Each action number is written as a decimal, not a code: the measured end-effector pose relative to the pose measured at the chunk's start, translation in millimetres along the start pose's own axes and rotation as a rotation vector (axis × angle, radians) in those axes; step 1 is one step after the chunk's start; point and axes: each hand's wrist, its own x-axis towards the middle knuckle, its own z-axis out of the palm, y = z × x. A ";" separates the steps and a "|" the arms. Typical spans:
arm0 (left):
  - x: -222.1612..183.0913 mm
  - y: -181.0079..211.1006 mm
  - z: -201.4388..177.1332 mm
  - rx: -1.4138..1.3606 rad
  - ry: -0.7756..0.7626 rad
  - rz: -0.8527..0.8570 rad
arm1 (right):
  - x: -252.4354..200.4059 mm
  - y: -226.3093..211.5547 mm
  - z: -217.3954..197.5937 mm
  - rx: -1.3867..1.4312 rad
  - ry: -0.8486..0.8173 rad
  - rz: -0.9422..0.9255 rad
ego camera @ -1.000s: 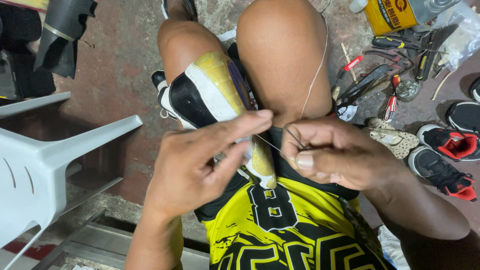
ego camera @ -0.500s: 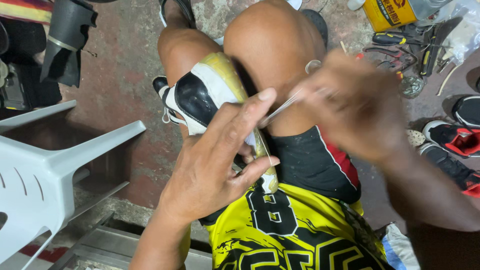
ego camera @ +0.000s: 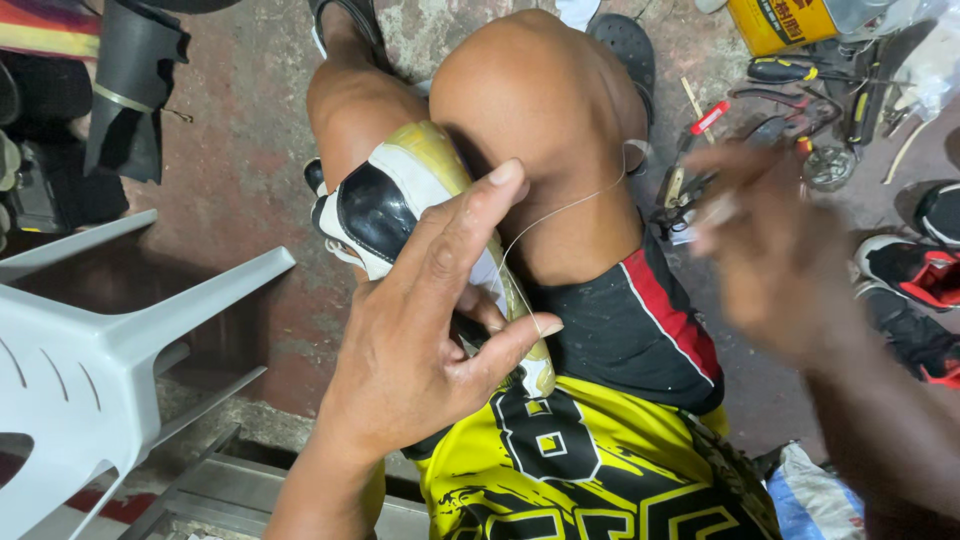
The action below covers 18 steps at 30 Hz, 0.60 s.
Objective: The person sews the sole of a sneaker using a needle and thread, pulling the thread through several times while holding the shoe on their lap.
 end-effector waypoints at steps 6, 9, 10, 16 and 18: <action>0.5 2.1 0.1 0.043 0.012 0.032 | 1.4 -38.9 68.5 -0.452 -0.150 -0.373; -4.8 -0.5 0.8 0.064 0.028 0.061 | 6.7 -39.7 77.1 -0.147 -0.264 -0.224; -9.6 -3.3 1.0 0.072 0.033 0.064 | 7.7 -38.2 75.8 0.019 -0.289 -0.176; -43.4 -38.0 -1.7 -0.193 0.684 -0.084 | 13.9 -33.8 52.9 0.560 -0.311 -0.013; -48.1 -47.5 -17.4 -0.011 0.563 -0.219 | 11.8 -39.1 52.2 0.386 -0.350 -0.003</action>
